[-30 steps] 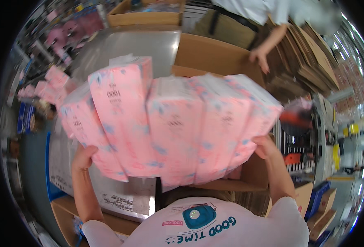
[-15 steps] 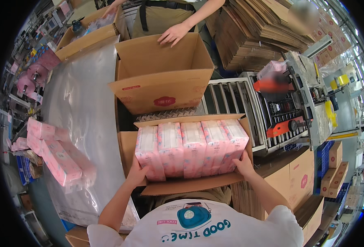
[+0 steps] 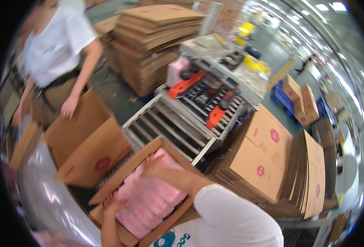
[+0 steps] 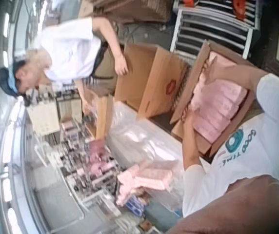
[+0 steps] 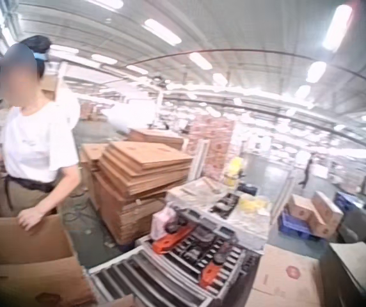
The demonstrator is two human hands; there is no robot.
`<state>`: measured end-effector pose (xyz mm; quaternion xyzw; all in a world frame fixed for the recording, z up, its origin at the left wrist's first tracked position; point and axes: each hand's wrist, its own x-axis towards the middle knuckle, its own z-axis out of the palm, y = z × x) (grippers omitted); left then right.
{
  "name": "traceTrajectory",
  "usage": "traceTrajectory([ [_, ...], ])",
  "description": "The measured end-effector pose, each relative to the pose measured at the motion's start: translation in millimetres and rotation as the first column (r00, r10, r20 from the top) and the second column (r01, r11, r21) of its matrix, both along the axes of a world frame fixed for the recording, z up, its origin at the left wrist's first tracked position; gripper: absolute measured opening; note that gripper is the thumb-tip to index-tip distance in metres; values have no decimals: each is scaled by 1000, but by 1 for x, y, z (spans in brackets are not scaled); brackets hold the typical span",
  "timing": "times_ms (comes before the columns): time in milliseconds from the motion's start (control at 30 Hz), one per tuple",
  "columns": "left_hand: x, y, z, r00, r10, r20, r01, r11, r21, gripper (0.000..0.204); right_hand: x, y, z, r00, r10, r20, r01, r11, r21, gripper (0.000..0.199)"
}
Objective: The person picks up pink packages from a metal table and places them into cardboard boxes on a conveyor line.
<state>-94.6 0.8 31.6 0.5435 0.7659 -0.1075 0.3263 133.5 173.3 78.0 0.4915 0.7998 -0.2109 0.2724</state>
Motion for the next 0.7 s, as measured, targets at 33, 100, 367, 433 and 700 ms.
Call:
traceTrajectory([
  [33, -3, -1, -13, 999, 42, 32, -41, 999, -19, 86, 3, 0, 4, 997, -21, -79, 21, 1000, -3, 89],
  [100, 1, -15, -31, 983, 95, 155, -110, 989, 94, 86, 26, -12, -4, 973, -54, -226, 45, 998, -44, 83],
  [367, 56, -93, 22, 907, 353, 228, -399, 895, 200, 77, 189, -22, 84, 968, 22, -252, 21, 986, 168, 38],
  [433, 84, -74, 20, 864, 399, 309, -459, 875, 156, 76, 212, -21, 68, 956, -56, -287, 79, 995, 69, 30],
  [700, 112, -97, 33, 458, 722, 518, -824, 564, -57, 72, 242, 56, 98, 940, -56, -335, 119, 978, 169, 25],
])
